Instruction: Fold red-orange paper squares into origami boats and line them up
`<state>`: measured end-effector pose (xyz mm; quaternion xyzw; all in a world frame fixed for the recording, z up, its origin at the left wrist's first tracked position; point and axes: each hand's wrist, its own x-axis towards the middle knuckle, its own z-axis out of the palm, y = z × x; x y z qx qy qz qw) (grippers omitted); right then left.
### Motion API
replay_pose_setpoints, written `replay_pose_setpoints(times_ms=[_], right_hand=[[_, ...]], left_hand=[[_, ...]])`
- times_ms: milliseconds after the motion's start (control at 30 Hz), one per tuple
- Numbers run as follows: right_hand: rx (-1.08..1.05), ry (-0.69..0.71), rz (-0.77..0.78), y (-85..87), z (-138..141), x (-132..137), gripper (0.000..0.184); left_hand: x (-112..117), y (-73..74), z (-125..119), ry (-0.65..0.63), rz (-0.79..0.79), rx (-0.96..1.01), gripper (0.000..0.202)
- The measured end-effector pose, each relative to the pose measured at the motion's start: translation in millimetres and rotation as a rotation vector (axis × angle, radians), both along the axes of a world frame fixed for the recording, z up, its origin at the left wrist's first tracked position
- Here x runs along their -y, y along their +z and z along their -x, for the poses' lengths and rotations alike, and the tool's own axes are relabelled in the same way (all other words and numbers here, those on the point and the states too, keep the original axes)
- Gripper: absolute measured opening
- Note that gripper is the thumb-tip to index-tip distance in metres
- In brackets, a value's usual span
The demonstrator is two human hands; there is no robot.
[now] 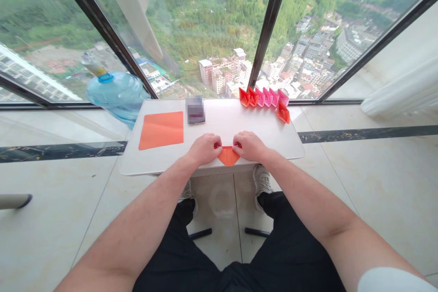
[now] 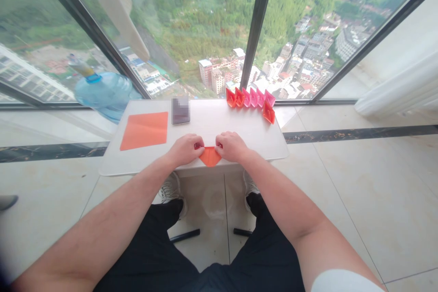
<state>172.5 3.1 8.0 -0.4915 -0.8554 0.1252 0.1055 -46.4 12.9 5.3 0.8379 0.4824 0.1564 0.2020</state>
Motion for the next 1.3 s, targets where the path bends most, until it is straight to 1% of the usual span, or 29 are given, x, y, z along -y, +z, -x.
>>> replay_pose_setpoints(times_ms=[133,300,433,533,633,867,1000,1133,1300], right_hand=[[0.051,0.023,0.003,2.6,5.6,-0.9,0.01],[0.068,0.065,0.012,2.8,4.0,-1.1,0.012],[0.123,0.078,0.007,3.2,3.8,-2.1,0.012],[0.138,0.077,0.022,3.4,1.7,-3.7,0.011],[0.108,0.088,0.029,2.4,-4.3,-5.0,0.009],[0.068,0.079,0.028,1.1,-16.4,-3.0,0.015],[0.003,0.066,-0.018,-1.7,-14.9,-0.8,0.016],[-0.107,0.069,-0.087,-5.4,-12.3,0.1,0.023],[-0.133,0.103,-0.172,-8.4,-10.8,0.5,0.023]], left_hand=[[-1.0,1.8,-2.5,-0.031,0.017,-0.005,0.012],[-4.1,4.4,3.7,-0.077,0.071,0.025,0.014],[-4.4,6.4,6.7,-0.103,0.084,-0.013,0.016],[-4.3,8.1,7.6,-0.097,0.101,-0.048,0.016],[-4.1,8.6,8.1,-0.081,0.094,-0.074,0.016],[-3.0,5.7,7.4,-0.068,0.081,-0.072,0.016],[-1.7,6.6,6.1,-0.058,0.042,-0.063,0.016],[-0.5,9.8,4.0,-0.023,-0.013,-0.049,0.017],[-0.5,11.0,1.8,0.011,-0.085,-0.044,0.017]])
